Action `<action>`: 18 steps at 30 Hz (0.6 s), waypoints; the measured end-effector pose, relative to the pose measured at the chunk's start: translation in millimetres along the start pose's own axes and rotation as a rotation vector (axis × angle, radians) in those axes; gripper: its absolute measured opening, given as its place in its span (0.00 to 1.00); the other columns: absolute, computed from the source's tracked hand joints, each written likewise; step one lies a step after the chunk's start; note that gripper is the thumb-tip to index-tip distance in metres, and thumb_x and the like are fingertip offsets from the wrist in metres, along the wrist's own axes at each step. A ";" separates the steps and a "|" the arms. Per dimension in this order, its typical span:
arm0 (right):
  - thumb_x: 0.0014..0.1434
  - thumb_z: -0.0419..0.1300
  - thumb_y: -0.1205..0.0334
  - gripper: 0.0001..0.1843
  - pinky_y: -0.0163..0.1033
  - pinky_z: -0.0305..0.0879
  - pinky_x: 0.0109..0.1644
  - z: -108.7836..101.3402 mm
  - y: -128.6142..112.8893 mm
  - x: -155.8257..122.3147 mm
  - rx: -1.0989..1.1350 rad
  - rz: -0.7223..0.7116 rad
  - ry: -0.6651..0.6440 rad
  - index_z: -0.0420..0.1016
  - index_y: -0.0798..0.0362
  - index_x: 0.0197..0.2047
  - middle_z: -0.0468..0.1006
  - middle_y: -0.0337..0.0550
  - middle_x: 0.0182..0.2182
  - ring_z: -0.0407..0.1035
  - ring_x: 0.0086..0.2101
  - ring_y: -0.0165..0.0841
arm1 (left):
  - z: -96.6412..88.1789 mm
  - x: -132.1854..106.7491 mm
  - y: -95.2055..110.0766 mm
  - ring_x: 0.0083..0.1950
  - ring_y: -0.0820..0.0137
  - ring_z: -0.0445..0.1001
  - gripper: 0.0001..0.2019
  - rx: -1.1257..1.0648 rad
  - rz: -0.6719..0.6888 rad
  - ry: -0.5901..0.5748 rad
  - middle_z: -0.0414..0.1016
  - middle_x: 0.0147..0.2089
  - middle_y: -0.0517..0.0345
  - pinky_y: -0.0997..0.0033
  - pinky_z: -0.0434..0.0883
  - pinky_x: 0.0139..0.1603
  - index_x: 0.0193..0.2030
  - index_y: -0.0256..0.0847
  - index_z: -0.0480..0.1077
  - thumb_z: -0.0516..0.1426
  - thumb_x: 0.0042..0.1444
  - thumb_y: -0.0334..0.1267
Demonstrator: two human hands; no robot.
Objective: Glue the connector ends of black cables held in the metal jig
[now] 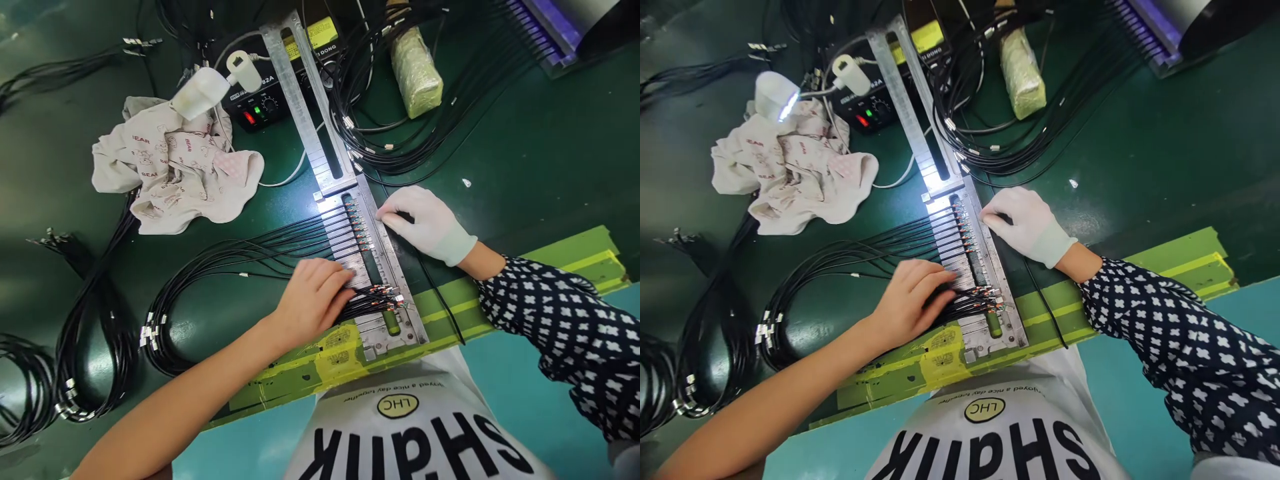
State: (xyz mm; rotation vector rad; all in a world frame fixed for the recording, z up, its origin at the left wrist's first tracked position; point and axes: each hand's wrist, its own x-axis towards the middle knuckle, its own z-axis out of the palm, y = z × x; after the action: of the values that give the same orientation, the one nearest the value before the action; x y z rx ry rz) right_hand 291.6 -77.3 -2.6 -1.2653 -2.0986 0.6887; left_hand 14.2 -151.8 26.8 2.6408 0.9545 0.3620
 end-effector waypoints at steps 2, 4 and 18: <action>0.68 0.58 0.60 0.10 0.47 0.63 0.55 0.0 0.3 -1.3 0.000 0.001 0.011 0.81 0.50 0.42 0.82 0.41 0.42 0.72 0.46 0.40 | 1.1 6.4 8.1 0.48 0.66 0.67 0.07 -0.213 -0.013 -0.086 0.72 0.48 0.50 0.63 0.66 0.49 0.50 0.37 0.67 0.56 0.67 0.34; 0.68 0.58 0.60 0.10 0.46 0.62 0.55 0.1 0.5 -2.1 -0.001 0.006 0.015 0.81 0.50 0.42 0.82 0.41 0.42 0.72 0.46 0.40 | 3.3 8.9 12.7 0.47 0.68 0.66 0.01 -0.331 -0.084 -0.131 0.71 0.45 0.53 0.65 0.66 0.49 0.45 0.39 0.66 0.54 0.68 0.32; 0.68 0.57 0.60 0.11 0.47 0.63 0.54 -0.9 -0.6 -0.3 0.005 -0.002 0.001 0.81 0.51 0.42 0.82 0.42 0.41 0.72 0.45 0.40 | 1.3 -12.2 -18.0 0.44 0.74 0.73 0.16 -0.236 -0.201 0.093 0.74 0.44 0.56 0.75 0.72 0.46 0.59 0.41 0.69 0.52 0.68 0.28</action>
State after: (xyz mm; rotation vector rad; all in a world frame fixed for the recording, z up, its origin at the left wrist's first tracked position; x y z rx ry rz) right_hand 292.0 -77.7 -1.6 -1.2607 -2.0957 0.6925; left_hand -4.9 -146.9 17.4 2.3100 1.1208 0.5180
